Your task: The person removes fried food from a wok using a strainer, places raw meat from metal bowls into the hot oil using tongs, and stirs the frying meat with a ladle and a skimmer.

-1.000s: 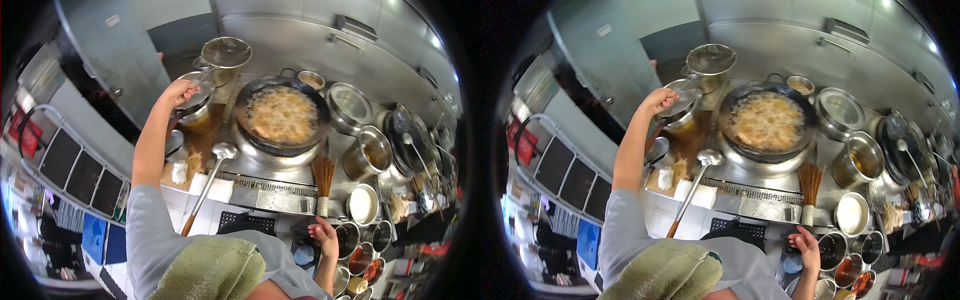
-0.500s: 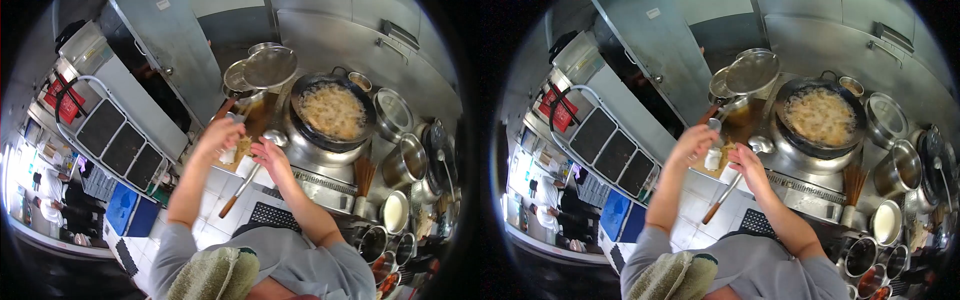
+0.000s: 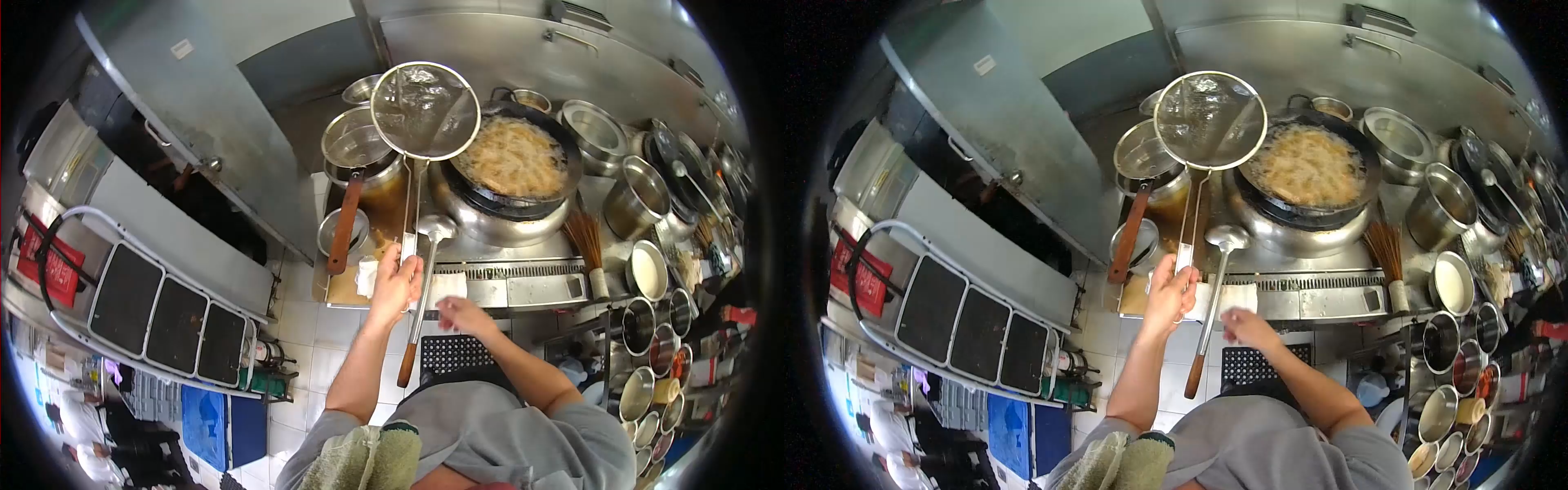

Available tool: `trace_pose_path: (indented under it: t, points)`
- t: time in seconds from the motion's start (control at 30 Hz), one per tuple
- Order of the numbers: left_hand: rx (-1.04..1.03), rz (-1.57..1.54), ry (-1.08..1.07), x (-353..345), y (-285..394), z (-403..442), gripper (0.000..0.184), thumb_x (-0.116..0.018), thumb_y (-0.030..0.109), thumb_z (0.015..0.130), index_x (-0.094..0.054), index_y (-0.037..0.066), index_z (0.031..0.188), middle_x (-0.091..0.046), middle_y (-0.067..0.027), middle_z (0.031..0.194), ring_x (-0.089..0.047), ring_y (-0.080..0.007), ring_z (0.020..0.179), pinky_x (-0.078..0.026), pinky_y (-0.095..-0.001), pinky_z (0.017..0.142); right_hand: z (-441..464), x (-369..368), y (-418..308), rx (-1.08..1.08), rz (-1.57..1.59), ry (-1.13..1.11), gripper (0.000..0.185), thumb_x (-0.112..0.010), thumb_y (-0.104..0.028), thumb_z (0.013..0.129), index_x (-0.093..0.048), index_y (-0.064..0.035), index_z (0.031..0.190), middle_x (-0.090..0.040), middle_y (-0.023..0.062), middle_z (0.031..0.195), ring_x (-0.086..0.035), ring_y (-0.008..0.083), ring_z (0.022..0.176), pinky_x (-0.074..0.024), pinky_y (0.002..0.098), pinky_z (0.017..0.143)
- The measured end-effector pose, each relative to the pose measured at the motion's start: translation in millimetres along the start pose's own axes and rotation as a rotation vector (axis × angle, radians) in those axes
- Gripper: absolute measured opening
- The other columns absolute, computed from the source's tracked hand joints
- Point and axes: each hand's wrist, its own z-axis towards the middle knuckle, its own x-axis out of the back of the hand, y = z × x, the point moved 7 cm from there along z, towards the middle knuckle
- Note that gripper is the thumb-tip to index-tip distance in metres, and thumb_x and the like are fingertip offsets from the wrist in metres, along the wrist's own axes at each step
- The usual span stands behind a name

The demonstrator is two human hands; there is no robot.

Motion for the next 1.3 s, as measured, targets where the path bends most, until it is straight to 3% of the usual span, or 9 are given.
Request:
trace_pose_path:
  t: [0.07, 0.17, 0.23, 0.33, 0.47, 0.9, 1.07, 1.17, 1.3]
  points:
    - [-0.008, 0.022, -0.036, 4.9, -4.3, 14.3, 0.004, -0.044, 0.003, 0.095, -0.042, 0.006, 0.097, -0.051, -0.0043, 0.076, -0.032, -0.0039, 0.04, -0.024, -0.0206, 0.032, 3.4, -41.9, 42.1, -0.113, -0.011, -0.155, 0.045, -0.049, -0.036, 0.096, -0.044, -0.0167, 0.136, -0.065, 0.0058, 0.075, -0.061, 0.0104, 0.061, -0.0474, 0.0229, 0.051]
    - [-0.043, 0.115, -0.068, 3.1, -9.0, 30.1, 0.004, -0.043, 0.004, 0.095, -0.042, 0.006, 0.097, -0.052, -0.0045, 0.077, -0.033, -0.0041, 0.039, -0.024, -0.0209, 0.032, 18.4, -88.0, 53.2, 0.283, -0.14, -0.063, 0.071, -0.058, -0.044, 0.089, -0.027, -0.0145, 0.146, -0.058, 0.0253, 0.114, -0.06, 0.0311, 0.096, -0.0438, 0.0373, 0.093]
    - [-0.072, 0.226, -0.066, -1.8, -8.0, 36.7, 0.003, -0.043, 0.004, 0.096, -0.042, 0.006, 0.097, -0.052, -0.0044, 0.076, -0.033, -0.0041, 0.039, -0.025, -0.0211, 0.032, 26.9, -102.6, 54.9, 0.257, -0.187, -0.05, 0.064, -0.06, -0.039, 0.089, -0.035, -0.0144, 0.143, -0.06, 0.0192, 0.107, -0.058, 0.0263, 0.096, -0.0441, 0.0357, 0.092]
    - [-0.045, 0.162, -0.139, -10.7, -10.1, 41.0, 0.001, -0.044, 0.004, 0.095, -0.043, 0.005, 0.095, -0.052, -0.0045, 0.076, -0.033, -0.0042, 0.04, -0.025, -0.0213, 0.032, 17.4, -123.3, 69.5, -0.166, 0.738, -0.27, 0.033, -0.056, -0.019, 0.093, -0.057, -0.0116, 0.125, -0.053, 0.0049, 0.082, -0.056, 0.0123, 0.08, -0.0486, 0.0286, 0.073]
    - [-0.034, 0.064, -0.189, -19.7, -9.8, 37.8, 0.001, -0.046, 0.005, 0.094, -0.045, 0.004, 0.094, -0.052, -0.0052, 0.077, -0.036, -0.0044, 0.042, -0.027, -0.0211, 0.033, -7.1, -74.9, 80.2, -0.094, 0.694, 0.124, 0.021, -0.051, -0.011, 0.093, -0.064, -0.0087, 0.109, -0.048, -0.002, 0.06, -0.047, 0.0101, 0.051, -0.0402, 0.0246, 0.046]
    - [-0.036, 0.022, -0.065, -1.3, 89.6, 24.4, 0.007, -0.05, 0.0, 0.09, -0.047, -0.001, 0.096, -0.054, -0.0093, 0.082, -0.039, -0.005, 0.051, -0.029, -0.0179, 0.038, -26.8, -46.1, 91.4, 0.227, 0.145, 0.213, 0.021, -0.049, -0.007, 0.09, -0.068, -0.0036, 0.099, -0.061, 0.0099, 0.069, -0.06, 0.018, 0.06, -0.0502, 0.0296, 0.058]
    - [-0.038, -0.013, -0.07, 27.0, 94.7, 1.2, 0.01, -0.049, 0.0, 0.09, -0.047, 0.0, 0.1, -0.053, -0.0077, 0.08, -0.039, -0.005, 0.05, -0.029, -0.0186, 0.038, -15.1, -66.5, 76.1, 0.345, -0.507, -0.186, 0.039, -0.057, -0.025, 0.086, -0.059, -0.002, 0.117, -0.064, 0.0241, 0.1, -0.063, 0.0345, 0.091, -0.0492, 0.0412, 0.083]
    - [-0.052, -0.027, -0.049, 40.1, 94.5, -15.0, 0.01, -0.048, 0.0, 0.091, -0.047, 0.0, 0.101, -0.053, -0.0077, 0.081, -0.039, -0.0048, 0.05, -0.029, -0.0184, 0.038, -7.6, -44.6, -7.1, 0.472, -0.626, 0.005, 0.056, -0.056, -0.036, 0.088, -0.046, -0.0007, 0.13, -0.058, 0.0264, 0.116, -0.06, 0.034, 0.103, -0.0464, 0.0424, 0.088]
    - [-0.085, -0.052, -0.03, 48.3, 101.6, -24.3, 0.008, -0.047, 0.001, 0.092, -0.045, 0.0, 0.1, -0.053, -0.0074, 0.081, -0.039, -0.0046, 0.049, -0.03, -0.0179, 0.037, 64.8, -46.5, -101.6, 0.132, 0.644, -0.16, 0.075, -0.048, -0.054, 0.092, -0.032, 0.002, 0.138, -0.054, 0.0217, 0.124, -0.056, 0.0331, 0.111, -0.0484, 0.0436, 0.089]
